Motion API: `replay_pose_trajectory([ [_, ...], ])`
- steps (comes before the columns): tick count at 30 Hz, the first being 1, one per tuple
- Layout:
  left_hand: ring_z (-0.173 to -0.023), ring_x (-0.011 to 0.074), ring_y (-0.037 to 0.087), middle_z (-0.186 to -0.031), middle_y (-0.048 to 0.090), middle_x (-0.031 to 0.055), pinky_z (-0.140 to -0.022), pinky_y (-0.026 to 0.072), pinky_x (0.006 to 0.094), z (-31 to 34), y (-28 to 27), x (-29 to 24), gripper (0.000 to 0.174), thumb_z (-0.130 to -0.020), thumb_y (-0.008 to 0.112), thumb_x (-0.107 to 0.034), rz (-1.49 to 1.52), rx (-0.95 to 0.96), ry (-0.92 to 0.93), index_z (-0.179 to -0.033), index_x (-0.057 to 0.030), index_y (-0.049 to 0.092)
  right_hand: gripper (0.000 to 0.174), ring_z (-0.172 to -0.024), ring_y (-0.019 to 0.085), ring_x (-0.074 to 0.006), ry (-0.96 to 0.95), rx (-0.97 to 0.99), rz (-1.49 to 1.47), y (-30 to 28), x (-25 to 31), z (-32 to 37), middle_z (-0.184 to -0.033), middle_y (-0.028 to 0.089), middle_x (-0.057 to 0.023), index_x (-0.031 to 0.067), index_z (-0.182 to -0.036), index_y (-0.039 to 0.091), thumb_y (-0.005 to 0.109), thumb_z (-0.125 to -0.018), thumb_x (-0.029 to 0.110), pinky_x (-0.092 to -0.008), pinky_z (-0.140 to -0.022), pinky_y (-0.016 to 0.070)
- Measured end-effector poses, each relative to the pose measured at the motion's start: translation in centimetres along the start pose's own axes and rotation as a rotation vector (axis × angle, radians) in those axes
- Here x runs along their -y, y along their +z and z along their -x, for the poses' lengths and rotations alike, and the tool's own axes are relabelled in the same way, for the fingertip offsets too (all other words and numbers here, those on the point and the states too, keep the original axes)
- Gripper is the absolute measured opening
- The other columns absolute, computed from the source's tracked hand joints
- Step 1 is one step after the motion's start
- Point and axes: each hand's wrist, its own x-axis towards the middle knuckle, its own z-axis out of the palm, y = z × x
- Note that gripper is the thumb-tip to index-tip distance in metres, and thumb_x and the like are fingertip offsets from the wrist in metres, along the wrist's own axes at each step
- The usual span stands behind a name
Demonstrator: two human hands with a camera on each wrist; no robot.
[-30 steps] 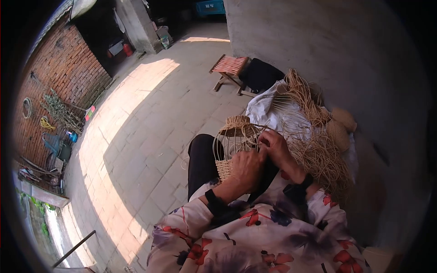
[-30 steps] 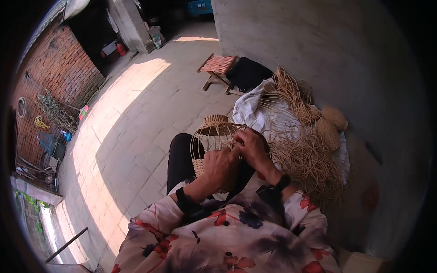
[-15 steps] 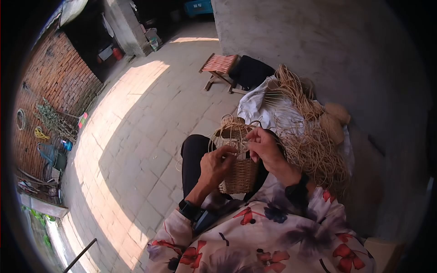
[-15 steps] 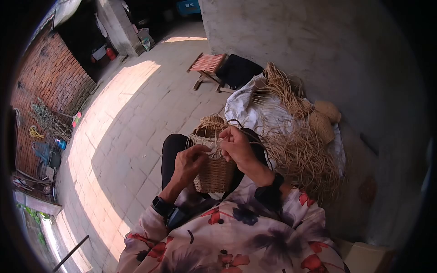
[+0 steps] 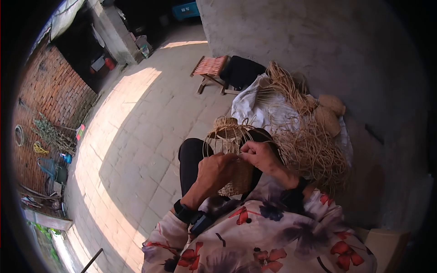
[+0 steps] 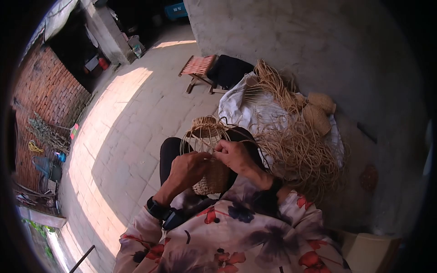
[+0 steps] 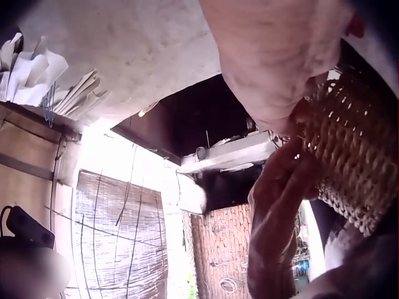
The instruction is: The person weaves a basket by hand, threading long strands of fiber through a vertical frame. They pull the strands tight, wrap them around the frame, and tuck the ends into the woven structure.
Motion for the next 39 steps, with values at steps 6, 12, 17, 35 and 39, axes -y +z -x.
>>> replay_pose_trajectory([
  [6, -0.074, 0.0341, 0.067, -0.081, 0.068, 0.0153, -0.065, 0.0521, 0.0451, -0.9, -0.6, 1.0, 0.021, -0.084, 0.062, -0.024, 0.194, 0.193, 0.094, -0.099, -0.0103, 0.068, 0.015, -0.057, 0.047, -0.0043, 0.007, 0.127, -0.413, -2.8, -1.9, 2.5, -0.078, 0.064, 0.0029, 0.0038, -0.093, 0.062, 0.065, -0.090, 0.019, -0.0223, -0.048, 0.0367],
  [12, -0.077, 0.0251, 0.066, -0.091, 0.068, 0.0118, -0.068, 0.0518, 0.0370, -5.1, -3.9, 1.8, 0.027, -0.080, 0.071, -0.024, 0.077, -0.424, -0.124, -0.100, -0.0056, 0.070, 0.021, -0.061, 0.053, -0.0039, 0.135, 0.264, -0.397, -2.4, -0.4, 2.8, -0.077, 0.062, 0.0025, 0.0048, -0.098, 0.060, 0.065, -0.090, 0.023, -0.0200, -0.049, 0.0383],
  [17, -0.096, 0.0302, 0.061, -0.102, 0.065, 0.0107, -0.081, 0.0479, 0.0422, -9.6, -1.7, 4.9, 0.027, -0.075, 0.072, -0.028, 0.056, -0.199, 0.008, -0.095, -0.0094, 0.071, 0.025, -0.060, 0.054, -0.0051, 0.114, 0.269, -0.354, -1.3, -0.3, 1.3, -0.073, 0.058, 0.0021, 0.0037, -0.095, 0.060, 0.066, -0.090, 0.027, -0.0208, -0.051, 0.0416],
  [35, -0.073, 0.0154, 0.055, -0.077, 0.058, 0.0051, -0.065, 0.0430, 0.0347, 14.9, -19.1, 26.0, 0.057, -0.084, 0.063, -0.052, -0.079, -0.705, -0.937, -0.121, -0.0090, 0.055, 0.019, -0.052, 0.045, -0.0015, 0.035, 0.147, -0.366, -0.3, -1.2, 0.7, -0.071, 0.051, 0.0055, 0.0032, -0.100, 0.060, 0.057, -0.096, 0.022, -0.0187, -0.046, 0.0369],
  [39, -0.067, 0.0121, 0.055, -0.081, 0.064, 0.0062, -0.059, 0.0438, 0.0286, 9.0, -13.1, 12.2, 0.029, -0.088, 0.063, -0.022, 0.339, -0.666, -0.504, -0.111, -0.0055, 0.061, 0.019, -0.051, 0.045, -0.0016, 0.037, 0.157, -0.350, -0.2, -1.0, 0.6, -0.069, 0.050, 0.0053, 0.0029, -0.102, 0.060, 0.056, -0.096, 0.021, -0.0187, -0.047, 0.0373],
])
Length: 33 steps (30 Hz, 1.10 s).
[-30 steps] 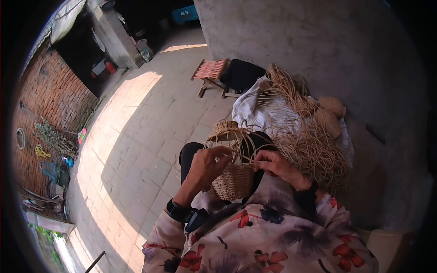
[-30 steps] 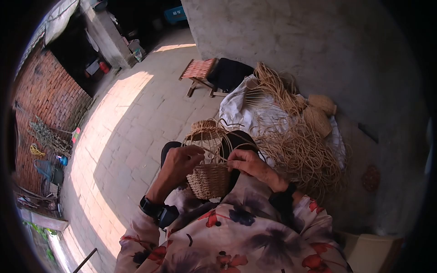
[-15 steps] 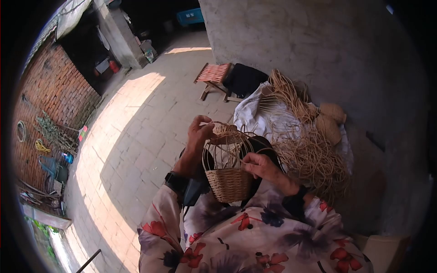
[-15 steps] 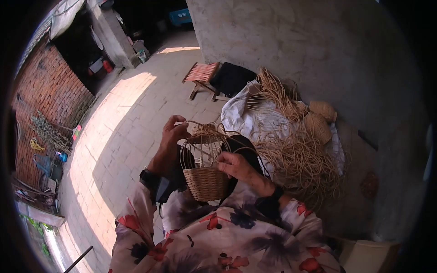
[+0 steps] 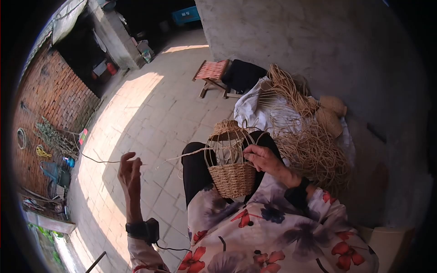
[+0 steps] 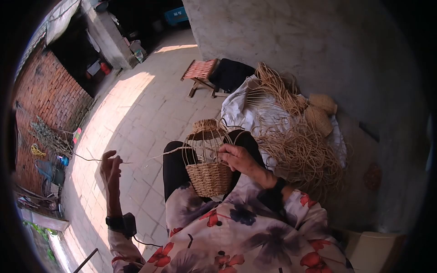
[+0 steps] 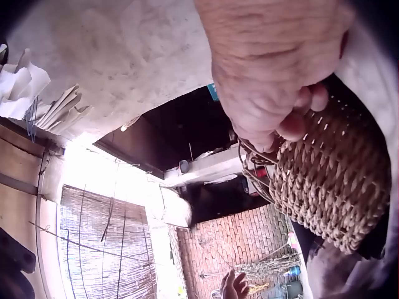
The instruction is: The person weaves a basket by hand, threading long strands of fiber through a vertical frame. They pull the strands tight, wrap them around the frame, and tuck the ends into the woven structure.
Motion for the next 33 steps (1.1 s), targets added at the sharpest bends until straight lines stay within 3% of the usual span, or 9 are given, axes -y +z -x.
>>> replay_pose_trajectory([
  [2, -0.069, 0.0090, 0.057, -0.088, 0.067, 0.0041, -0.054, 0.0459, 0.0235, 4.0, 5.9, -6.0, 0.024, -0.089, 0.060, -0.015, 0.261, 0.420, -0.059, -0.111, -0.0038, 0.062, 0.019, -0.052, 0.045, -0.0019, -0.002, 0.004, 0.008, 0.0, -0.4, -0.2, -0.068, 0.050, 0.0052, 0.0033, -0.103, 0.060, 0.056, -0.097, 0.021, -0.0191, -0.047, 0.0373],
  [4, -0.066, 0.0108, 0.062, -0.097, 0.067, 0.0065, -0.056, 0.0499, 0.0257, 6.2, 11.1, -7.3, 0.026, -0.089, 0.060, -0.007, 0.254, 0.681, 0.277, -0.114, -0.0024, 0.059, 0.020, -0.052, 0.046, -0.0022, -0.006, 0.002, 0.017, -0.1, -0.5, -0.3, -0.068, 0.050, 0.0051, 0.0037, -0.104, 0.061, 0.055, -0.097, 0.021, -0.0195, -0.048, 0.0373],
  [7, -0.076, 0.0401, 0.065, -0.094, 0.065, 0.0217, -0.064, 0.0522, 0.0414, 7.9, 15.4, -9.7, 0.034, -0.081, 0.059, 0.000, -0.028, 0.713, 0.540, -0.115, -0.0058, 0.058, 0.019, -0.053, 0.047, -0.0025, 0.001, 0.000, -0.007, -0.3, -0.7, -0.2, -0.067, 0.050, 0.0052, 0.0047, -0.104, 0.061, 0.055, -0.097, 0.021, -0.0202, -0.049, 0.0375],
  [10, -0.079, 0.0414, 0.064, -0.089, 0.065, 0.0219, -0.065, 0.0522, 0.0428, 8.2, 17.9, -8.6, 0.035, -0.081, 0.057, 0.000, -0.077, 0.787, 0.523, -0.115, -0.0071, 0.058, 0.020, -0.056, 0.049, -0.0022, -0.043, 0.023, -0.068, -0.5, -0.9, 0.2, -0.068, 0.052, 0.0049, 0.0054, -0.106, 0.061, 0.055, -0.097, 0.023, -0.0198, -0.051, 0.0380],
  [13, -0.076, 0.0324, 0.068, -0.084, 0.067, 0.0184, -0.064, 0.0524, 0.0383, 8.3, 18.8, -7.5, 0.033, -0.083, 0.057, -0.001, 0.022, 0.753, 0.554, -0.116, -0.0072, 0.057, 0.019, -0.056, 0.046, -0.0015, -0.027, -0.021, -0.061, -0.3, 0.4, 1.1, -0.066, 0.051, 0.0055, 0.0067, -0.104, 0.061, 0.057, -0.096, 0.024, -0.0190, -0.051, 0.0363],
  [16, -0.074, 0.0082, 0.062, -0.085, 0.069, 0.0056, -0.065, 0.0499, 0.0244, 7.0, 18.0, -7.0, 0.026, -0.088, 0.061, -0.008, 0.338, 0.824, 0.007, -0.114, -0.0054, 0.059, 0.016, -0.051, 0.040, -0.0025, 0.067, -0.254, -0.531, -1.9, -0.1, 2.2, -0.069, 0.051, 0.0054, 0.0073, -0.097, 0.060, 0.062, -0.094, 0.023, -0.0197, -0.047, 0.0342],
  [23, -0.069, 0.0047, 0.060, -0.078, 0.068, 0.0014, -0.061, 0.0497, 0.0221, 5.8, 18.4, -1.8, 0.013, -0.086, 0.069, -0.013, 0.534, 0.743, -0.245, -0.093, -0.0017, 0.068, 0.014, -0.067, 0.055, -0.0062, 0.101, -0.154, -0.574, -2.2, 0.2, 1.4, -0.078, 0.058, 0.0014, 0.0066, -0.098, 0.058, 0.063, -0.093, 0.018, -0.0214, -0.058, 0.0448],
  [31, -0.064, 0.0139, 0.063, -0.070, 0.067, 0.0030, -0.062, 0.0493, 0.0302, 6.2, 19.2, -2.7, 0.027, -0.073, 0.076, -0.036, -0.007, 0.588, -0.160, -0.082, -0.0111, 0.072, 0.017, -0.070, 0.057, -0.0106, -0.096, -0.077, -0.060, -0.1, 2.6, -5.7, -0.084, 0.063, -0.0037, 0.0024, -0.099, 0.059, 0.063, -0.090, 0.016, -0.0248, -0.064, 0.0458],
  [33, -0.065, 0.0151, 0.064, -0.070, 0.067, 0.0029, -0.062, 0.0494, 0.0311, 6.4, 19.4, -2.8, 0.027, -0.074, 0.075, -0.037, -0.040, 0.573, -0.143, -0.083, -0.0117, 0.072, 0.022, -0.070, 0.060, -0.0219, -0.195, -0.111, 0.669, 0.4, 3.0, -6.2, -0.080, 0.062, -0.0123, -0.0002, -0.096, 0.058, 0.066, -0.081, 0.014, -0.0311, -0.065, 0.0478],
])
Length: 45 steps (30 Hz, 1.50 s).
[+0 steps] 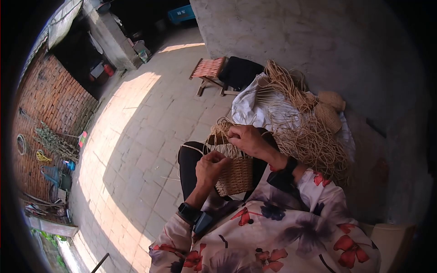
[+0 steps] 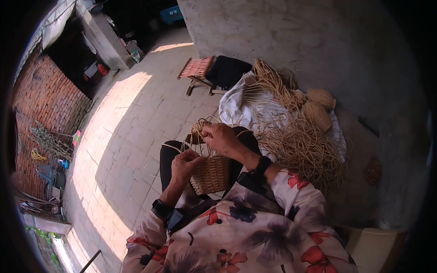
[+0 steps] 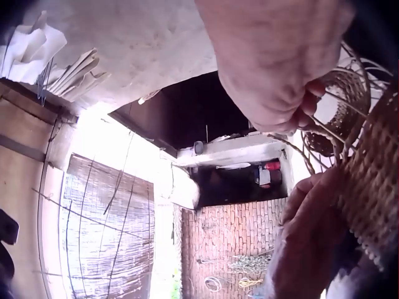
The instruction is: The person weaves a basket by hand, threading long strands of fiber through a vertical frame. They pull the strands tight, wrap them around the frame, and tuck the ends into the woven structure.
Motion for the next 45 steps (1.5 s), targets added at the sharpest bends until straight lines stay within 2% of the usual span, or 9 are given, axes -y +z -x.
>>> replay_pose_trajectory([
  [1, -0.065, 0.0163, 0.064, -0.069, 0.066, 0.0028, -0.062, 0.0495, 0.0319, 0.1, 0.0, -0.1, 0.028, -0.074, 0.074, -0.039, -0.036, -0.018, 0.007, -0.083, -0.0123, 0.072, 0.025, -0.072, 0.062, -0.0342, -0.099, -0.107, 0.171, 0.9, -0.6, 0.1, -0.078, 0.061, -0.0181, 0.0003, -0.096, 0.056, 0.065, -0.076, 0.012, -0.0399, -0.065, 0.0489],
  [5, -0.066, 0.0187, 0.065, -0.070, 0.067, 0.0040, -0.063, 0.0501, 0.0336, 0.6, -0.2, -1.0, 0.027, -0.075, 0.072, -0.039, -0.057, -0.019, 0.031, -0.082, -0.0124, 0.071, 0.019, -0.070, 0.062, -0.0399, -0.141, -0.287, 0.262, 3.0, 0.4, 0.9, -0.073, 0.061, -0.0174, 0.0044, -0.094, 0.052, 0.061, -0.077, 0.007, -0.0474, -0.062, 0.0481],
  [12, -0.078, 0.0274, 0.069, -0.081, 0.071, 0.0102, -0.071, 0.0521, 0.0370, 0.4, -1.1, -0.8, 0.034, -0.080, 0.065, -0.044, -0.156, 0.014, 0.062, -0.095, -0.0155, 0.074, 0.023, -0.068, 0.062, -0.0364, 0.164, -0.348, -0.212, 2.1, -1.5, 3.5, -0.074, 0.061, -0.0132, 0.0059, -0.092, 0.050, 0.059, -0.072, 0.000, -0.0453, -0.059, 0.0474],
  [17, -0.080, 0.0277, 0.069, -0.081, 0.071, 0.0110, -0.072, 0.0520, 0.0368, 1.0, -1.2, -1.1, 0.036, -0.083, 0.061, -0.046, -0.169, 0.046, 0.088, -0.096, -0.0157, 0.074, 0.028, -0.075, 0.061, -0.0370, 0.198, -0.373, 0.397, -1.5, -5.0, 7.7, -0.084, 0.059, -0.0139, 0.0046, -0.096, 0.048, 0.059, -0.070, 0.003, -0.0483, -0.067, 0.0476],
  [23, -0.070, 0.0230, 0.069, -0.079, 0.070, 0.0119, -0.065, 0.0536, 0.0338, -0.2, -1.9, -0.4, 0.032, -0.086, 0.061, -0.035, -0.098, 0.189, 0.188, -0.096, -0.0074, 0.072, 0.024, -0.095, 0.056, -0.0317, -0.154, -0.354, 0.361, -4.5, -5.1, 6.7, -0.097, 0.057, -0.0121, 0.0056, -0.094, 0.056, 0.066, -0.073, 0.010, -0.0436, -0.082, 0.0431],
  [32, -0.061, 0.0114, 0.065, -0.073, 0.066, 0.0040, -0.055, 0.0549, 0.0262, -0.5, -2.3, -0.1, 0.027, -0.088, 0.065, -0.025, 0.349, 0.425, -0.002, -0.092, 0.0007, 0.070, 0.011, -0.088, 0.052, -0.0287, -0.311, -0.166, 0.285, -1.5, -3.4, 6.1, -0.088, 0.054, -0.0075, 0.0074, -0.080, 0.060, 0.066, -0.081, 0.016, -0.0412, -0.076, 0.0390],
  [39, -0.062, 0.0115, 0.065, -0.073, 0.066, 0.0046, -0.055, 0.0546, 0.0256, 0.0, -1.5, -0.4, 0.023, -0.087, 0.067, -0.021, 0.331, 0.364, -0.023, -0.092, 0.0006, 0.070, 0.021, -0.096, 0.054, -0.0319, 0.326, 0.018, 0.578, -8.4, -11.9, 11.1, -0.094, 0.056, -0.0120, 0.0067, -0.091, 0.063, 0.066, -0.084, 0.026, -0.0456, -0.083, 0.0405],
  [42, -0.062, 0.0113, 0.065, -0.073, 0.066, 0.0046, -0.055, 0.0542, 0.0254, 0.0, -1.2, 0.2, 0.022, -0.086, 0.067, -0.020, 0.370, 0.350, -0.062, -0.091, 0.0008, 0.070, 0.051, -0.104, 0.052, -0.0300, -0.130, -0.305, 0.595, -4.5, -6.8, 5.9, -0.108, 0.057, -0.0124, 0.0059, -0.122, 0.052, 0.065, -0.085, 0.038, -0.0449, -0.087, 0.0386],
  [45, -0.062, 0.0109, 0.064, -0.073, 0.066, 0.0046, -0.056, 0.0538, 0.0252, 0.0, -1.4, 0.5, 0.021, -0.086, 0.068, -0.020, 0.406, 0.366, -0.013, -0.090, 0.0011, 0.070, 0.028, -0.092, 0.052, -0.0282, -0.210, -0.236, 0.485, -0.7, -2.8, 2.8, -0.095, 0.055, -0.0102, 0.0063, -0.097, 0.059, 0.067, -0.084, 0.030, -0.0421, -0.082, 0.0393],
])
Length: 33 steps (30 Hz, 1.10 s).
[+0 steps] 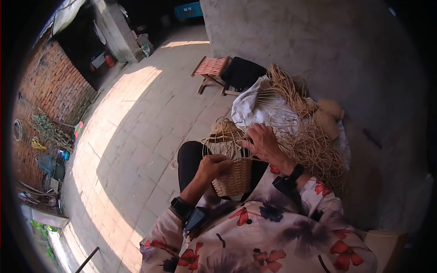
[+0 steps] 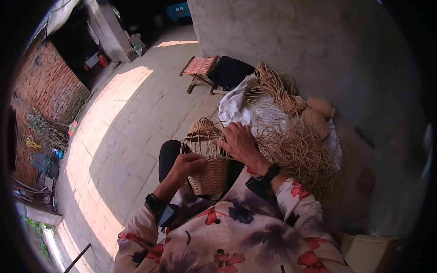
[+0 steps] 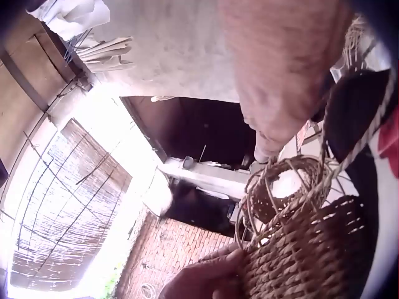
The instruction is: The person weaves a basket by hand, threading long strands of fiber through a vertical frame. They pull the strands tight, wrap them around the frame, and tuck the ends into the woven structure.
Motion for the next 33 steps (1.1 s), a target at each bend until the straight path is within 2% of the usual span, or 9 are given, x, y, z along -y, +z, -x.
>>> replay_pose_trajectory([
  [8, -0.062, 0.0099, 0.064, -0.070, 0.065, 0.0028, -0.056, 0.0528, 0.0244, 0.0, -0.5, 0.4, 0.021, -0.086, 0.068, -0.020, 0.013, 0.004, -0.001, -0.090, 0.0005, 0.070, 0.016, -0.081, 0.050, -0.0289, -0.075, 0.231, -0.177, -3.9, -13.9, 11.8, -0.082, 0.050, -0.0111, 0.0003, -0.083, 0.055, 0.056, -0.089, 0.015, -0.0402, -0.074, 0.0414],
  [10, -0.062, 0.0097, 0.064, -0.070, 0.065, 0.0028, -0.056, 0.0526, 0.0242, 0.1, -0.1, 0.3, 0.021, -0.086, 0.068, -0.020, 0.002, -0.016, -0.010, -0.090, 0.0003, 0.070, 0.021, -0.091, 0.053, -0.0314, 0.464, 0.455, -0.169, -6.2, -16.9, 14.8, -0.091, 0.054, -0.0121, 0.0021, -0.095, 0.060, 0.062, -0.086, 0.021, -0.0407, -0.080, 0.0435],
  [13, -0.061, 0.0093, 0.063, -0.070, 0.065, 0.0030, -0.056, 0.0520, 0.0241, 0.0, 0.0, 0.2, 0.021, -0.085, 0.068, -0.021, -0.031, -0.031, -0.016, -0.090, 0.0000, 0.071, 0.029, -0.088, 0.057, -0.0355, 0.255, 0.224, 0.273, -4.4, -15.4, 13.1, -0.097, 0.058, -0.0164, 0.0022, -0.100, 0.061, 0.060, -0.087, 0.028, -0.0413, -0.076, 0.0464],
  [19, -0.060, 0.0092, 0.061, -0.070, 0.065, 0.0033, -0.055, 0.0503, 0.0251, 0.0, 0.0, 0.4, 0.023, -0.085, 0.069, -0.022, -0.047, -0.028, 0.002, -0.090, -0.0002, 0.071, 0.032, -0.084, 0.063, -0.0375, 0.066, -0.064, -0.215, -1.0, -0.9, 0.4, -0.095, 0.063, -0.0174, 0.0026, -0.109, 0.056, 0.064, -0.089, 0.026, -0.0428, -0.071, 0.0506],
  [24, -0.061, 0.0087, 0.061, -0.071, 0.065, 0.0032, -0.055, 0.0498, 0.0250, 0.3, -0.1, 0.1, 0.023, -0.085, 0.069, -0.022, -0.057, -0.053, -0.030, -0.090, -0.0006, 0.071, 0.018, -0.059, 0.060, -0.0317, 0.042, 0.398, -0.409, -3.5, 0.8, 2.1, -0.064, 0.059, -0.0133, 0.0060, -0.094, 0.061, 0.059, -0.091, 0.023, -0.0381, -0.056, 0.0476],
  [26, -0.061, 0.0083, 0.061, -0.071, 0.065, 0.0026, -0.055, 0.0496, 0.0246, 0.4, -0.3, 0.4, 0.022, -0.085, 0.069, -0.022, 0.046, -0.041, -0.014, -0.090, -0.0011, 0.071, 0.014, -0.060, 0.057, -0.0295, 0.431, 0.704, -0.656, -6.9, -2.1, 5.8, -0.067, 0.055, -0.0115, 0.0058, -0.088, 0.061, 0.058, -0.090, 0.020, -0.0373, -0.055, 0.0448],
  [27, -0.061, 0.0083, 0.061, -0.071, 0.065, 0.0026, -0.055, 0.0496, 0.0246, 0.4, -0.5, 0.6, 0.022, -0.085, 0.069, -0.022, 0.053, -0.042, -0.014, -0.090, -0.0011, 0.071, 0.010, -0.063, 0.056, -0.0289, -0.117, 0.500, -0.492, -4.4, -10.1, 10.5, -0.072, 0.051, -0.0099, 0.0049, -0.087, 0.060, 0.057, -0.088, 0.015, -0.0392, -0.055, 0.0428],
  [30, -0.061, 0.0078, 0.060, -0.070, 0.065, 0.0019, -0.055, 0.0496, 0.0244, 0.1, -1.0, 0.7, 0.022, -0.086, 0.068, -0.022, 0.012, -0.044, 0.007, -0.089, -0.0013, 0.071, 0.030, -0.064, 0.058, -0.0278, 0.550, 0.446, 0.087, -8.5, -23.2, 22.0, -0.069, 0.057, -0.0130, 0.0013, -0.079, 0.062, 0.057, -0.087, 0.029, -0.0414, -0.064, 0.0459],
  [33, -0.060, 0.0067, 0.058, -0.068, 0.063, 0.0010, -0.055, 0.0473, 0.0238, 0.2, -0.9, 0.6, 0.021, -0.086, 0.067, -0.022, -0.004, -0.044, -0.038, -0.088, -0.0016, 0.071, 0.032, -0.074, 0.061, -0.0353, 0.502, 0.444, 0.720, -8.6, -30.2, 28.9, -0.078, 0.061, -0.0165, 0.0022, -0.088, 0.065, 0.059, -0.084, 0.034, -0.0466, -0.069, 0.0481],
])
